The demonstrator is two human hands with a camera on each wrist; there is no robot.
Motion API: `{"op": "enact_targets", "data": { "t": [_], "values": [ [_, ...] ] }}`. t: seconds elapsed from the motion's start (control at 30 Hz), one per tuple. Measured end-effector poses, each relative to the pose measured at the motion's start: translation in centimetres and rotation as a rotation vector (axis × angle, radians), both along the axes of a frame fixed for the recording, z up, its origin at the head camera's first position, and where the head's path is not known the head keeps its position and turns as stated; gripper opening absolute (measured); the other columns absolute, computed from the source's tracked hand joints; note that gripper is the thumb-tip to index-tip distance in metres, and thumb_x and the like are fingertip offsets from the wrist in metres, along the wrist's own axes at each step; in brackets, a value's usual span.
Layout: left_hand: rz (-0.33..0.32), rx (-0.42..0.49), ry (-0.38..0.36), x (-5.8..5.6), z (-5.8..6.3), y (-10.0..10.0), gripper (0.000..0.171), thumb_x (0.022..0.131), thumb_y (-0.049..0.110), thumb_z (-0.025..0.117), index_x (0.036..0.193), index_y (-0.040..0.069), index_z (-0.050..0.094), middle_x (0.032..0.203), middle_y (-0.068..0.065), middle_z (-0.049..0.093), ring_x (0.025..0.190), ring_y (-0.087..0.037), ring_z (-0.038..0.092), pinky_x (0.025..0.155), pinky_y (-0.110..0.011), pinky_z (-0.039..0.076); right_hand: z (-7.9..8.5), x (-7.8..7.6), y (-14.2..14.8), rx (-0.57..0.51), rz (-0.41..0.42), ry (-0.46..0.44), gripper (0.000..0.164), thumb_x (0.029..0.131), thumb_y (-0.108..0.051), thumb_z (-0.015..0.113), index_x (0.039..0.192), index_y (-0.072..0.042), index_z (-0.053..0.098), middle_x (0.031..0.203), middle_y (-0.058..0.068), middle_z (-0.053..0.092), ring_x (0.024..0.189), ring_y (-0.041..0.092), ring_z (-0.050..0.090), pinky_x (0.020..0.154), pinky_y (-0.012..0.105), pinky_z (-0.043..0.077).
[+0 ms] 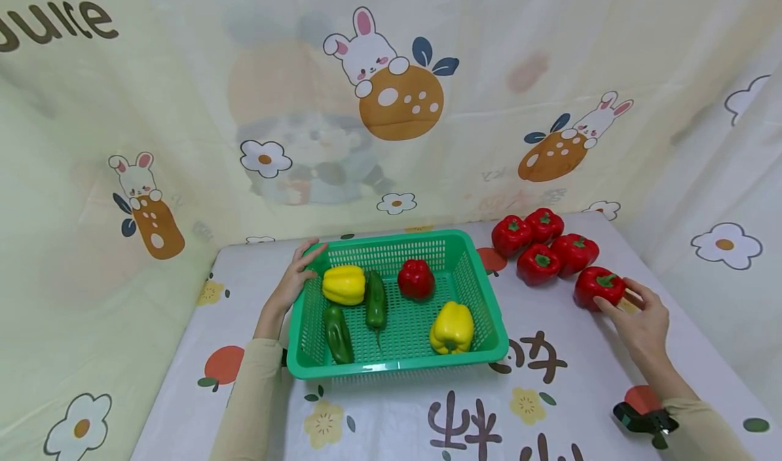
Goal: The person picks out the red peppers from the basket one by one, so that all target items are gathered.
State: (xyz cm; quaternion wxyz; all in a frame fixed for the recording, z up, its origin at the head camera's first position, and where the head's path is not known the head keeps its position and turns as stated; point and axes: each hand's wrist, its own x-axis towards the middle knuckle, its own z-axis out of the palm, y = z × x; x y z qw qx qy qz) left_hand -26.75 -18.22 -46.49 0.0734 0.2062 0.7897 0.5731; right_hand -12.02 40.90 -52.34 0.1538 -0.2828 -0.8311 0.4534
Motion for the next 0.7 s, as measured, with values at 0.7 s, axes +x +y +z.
{"op": "enact_targets", "data": {
  "t": [0.7],
  "values": [
    [0.030, 0.010, 0.087, -1.9, -3.6, -0.7, 0.064, 0.086, -0.004, 0.043, 0.149, 0.007, 0.043, 0.161, -0.013, 0.015, 0.148, -0.038, 0.006, 0.110, -0.066, 0.011, 1.2, -0.1, 0.4, 0.039, 0.068, 0.023, 0.075, 0.094, -0.035, 0.063, 0.153, -0.002, 0.030, 0.152, 0.028, 0.029, 0.133, 0.050, 0.034, 0.058, 0.005, 0.037]
  ]
}}
